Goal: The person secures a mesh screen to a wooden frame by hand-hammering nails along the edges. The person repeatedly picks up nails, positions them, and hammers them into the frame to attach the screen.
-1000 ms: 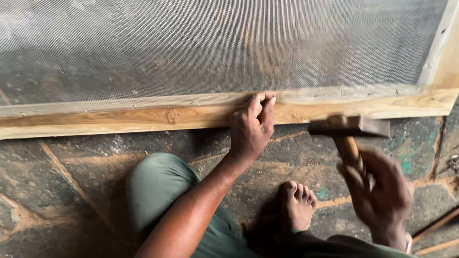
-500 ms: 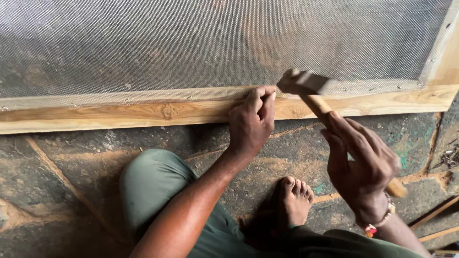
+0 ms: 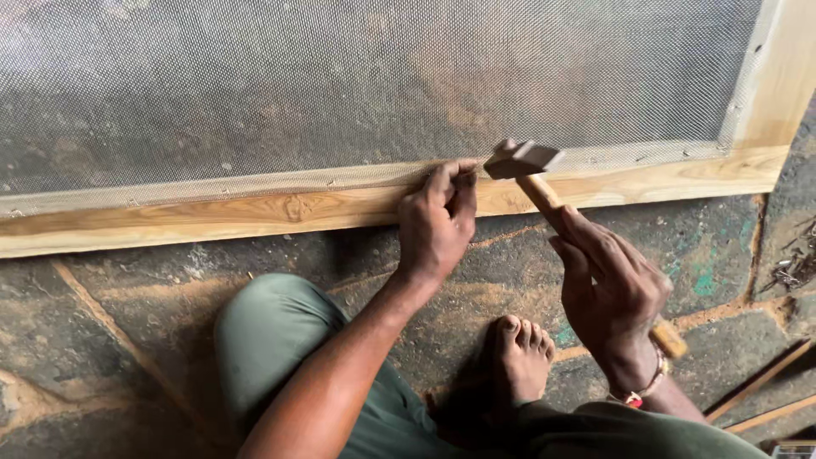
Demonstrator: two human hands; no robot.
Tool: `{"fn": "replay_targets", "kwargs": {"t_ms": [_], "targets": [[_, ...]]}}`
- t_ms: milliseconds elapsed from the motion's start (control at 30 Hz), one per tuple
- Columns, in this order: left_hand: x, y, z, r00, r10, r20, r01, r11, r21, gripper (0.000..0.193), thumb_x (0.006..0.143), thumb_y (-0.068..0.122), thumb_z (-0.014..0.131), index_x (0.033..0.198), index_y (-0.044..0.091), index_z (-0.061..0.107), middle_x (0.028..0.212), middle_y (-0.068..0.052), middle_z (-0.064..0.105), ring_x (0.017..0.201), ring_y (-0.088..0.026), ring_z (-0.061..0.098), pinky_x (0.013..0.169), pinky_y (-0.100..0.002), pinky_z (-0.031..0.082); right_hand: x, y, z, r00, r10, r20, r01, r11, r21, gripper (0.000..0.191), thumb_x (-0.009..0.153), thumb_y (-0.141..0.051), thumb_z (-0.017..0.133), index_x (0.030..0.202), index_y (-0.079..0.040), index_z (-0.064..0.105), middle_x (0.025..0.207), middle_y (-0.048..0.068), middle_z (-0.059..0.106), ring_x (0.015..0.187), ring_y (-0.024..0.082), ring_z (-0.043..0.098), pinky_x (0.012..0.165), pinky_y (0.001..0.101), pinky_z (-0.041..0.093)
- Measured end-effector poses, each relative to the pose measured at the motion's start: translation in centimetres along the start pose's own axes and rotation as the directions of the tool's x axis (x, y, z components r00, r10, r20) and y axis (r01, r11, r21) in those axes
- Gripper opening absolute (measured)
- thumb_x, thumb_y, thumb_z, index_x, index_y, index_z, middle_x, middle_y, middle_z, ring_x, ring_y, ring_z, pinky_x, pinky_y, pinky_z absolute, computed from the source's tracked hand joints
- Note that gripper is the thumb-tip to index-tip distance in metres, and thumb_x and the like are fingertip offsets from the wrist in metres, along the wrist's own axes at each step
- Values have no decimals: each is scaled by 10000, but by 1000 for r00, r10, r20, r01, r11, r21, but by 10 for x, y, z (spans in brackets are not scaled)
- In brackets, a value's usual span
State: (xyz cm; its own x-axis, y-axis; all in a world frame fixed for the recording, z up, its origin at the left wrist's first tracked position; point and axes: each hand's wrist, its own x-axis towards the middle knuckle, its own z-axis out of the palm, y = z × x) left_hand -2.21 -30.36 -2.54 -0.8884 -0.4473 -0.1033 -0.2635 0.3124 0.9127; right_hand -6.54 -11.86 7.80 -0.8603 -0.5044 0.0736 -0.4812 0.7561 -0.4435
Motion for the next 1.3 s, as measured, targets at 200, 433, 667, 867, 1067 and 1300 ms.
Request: {"fn": "replay_targets", "kwargs": {"t_ms": [200,433,667,867,1067,1300], "targets": [[39,-12,-42,862,441,-250,-255,802,540,337,1080,219,612,1364,44,568,1109,-43,685,1006,-199,565,965,-439,417,-6,-1,-3,997,47,-62,-45,999,25,211,1050,-97,807,1242,-48,733,1142,97,772,952,192,776,758,268,594],[41,-21,-49,888,399,-229,-198,781,592,523,1155,297,491,1578,42,320,1590,-113,444,1568,-285,281,1300,-511,206,17,-31,-12,994,-74,-79,74,997,-6,260,1010,-48,773,1263,-11,723,1121,146,759,940,249,769,779,320,598],[33,-21,-62,887,400,-233,-208,795,570,530,1135,313,505,1566,58,331,1583,-110,445,1551,-300,300,1298,-519,207,14,-41,-23,992,-60,-108,64,998,27,164,1094,-27,714,1254,-60,734,1074,86,769,917,197,774,720,273,589],[34,-21,-66,878,412,-245,-224,804,550,539,1150,306,513,1575,40,317,1600,-119,427,1564,-302,308,1303,-528,212,9,-41,-19,996,-65,69,66,998,-12,223,1011,-91,769,1229,-49,791,1101,113,772,890,231,762,724,319,593],[31,-16,-75,892,391,-228,-215,809,546,539,1152,293,532,1582,43,322,1609,-128,430,1516,-306,313,1297,-528,233,5,-46,-18,987,-47,153,52,998,-30,246,957,-31,758,1201,-35,788,1021,128,782,826,239,751,692,350,587],[34,-21,-82,886,383,-263,-205,830,518,545,1128,308,529,1560,43,329,1579,-125,444,1528,-322,337,1283,-530,243,7,-47,-14,999,-29,41,27,999,34,154,1089,-93,746,1241,-67,751,1029,83,782,808,184,731,683,306,569]]}}
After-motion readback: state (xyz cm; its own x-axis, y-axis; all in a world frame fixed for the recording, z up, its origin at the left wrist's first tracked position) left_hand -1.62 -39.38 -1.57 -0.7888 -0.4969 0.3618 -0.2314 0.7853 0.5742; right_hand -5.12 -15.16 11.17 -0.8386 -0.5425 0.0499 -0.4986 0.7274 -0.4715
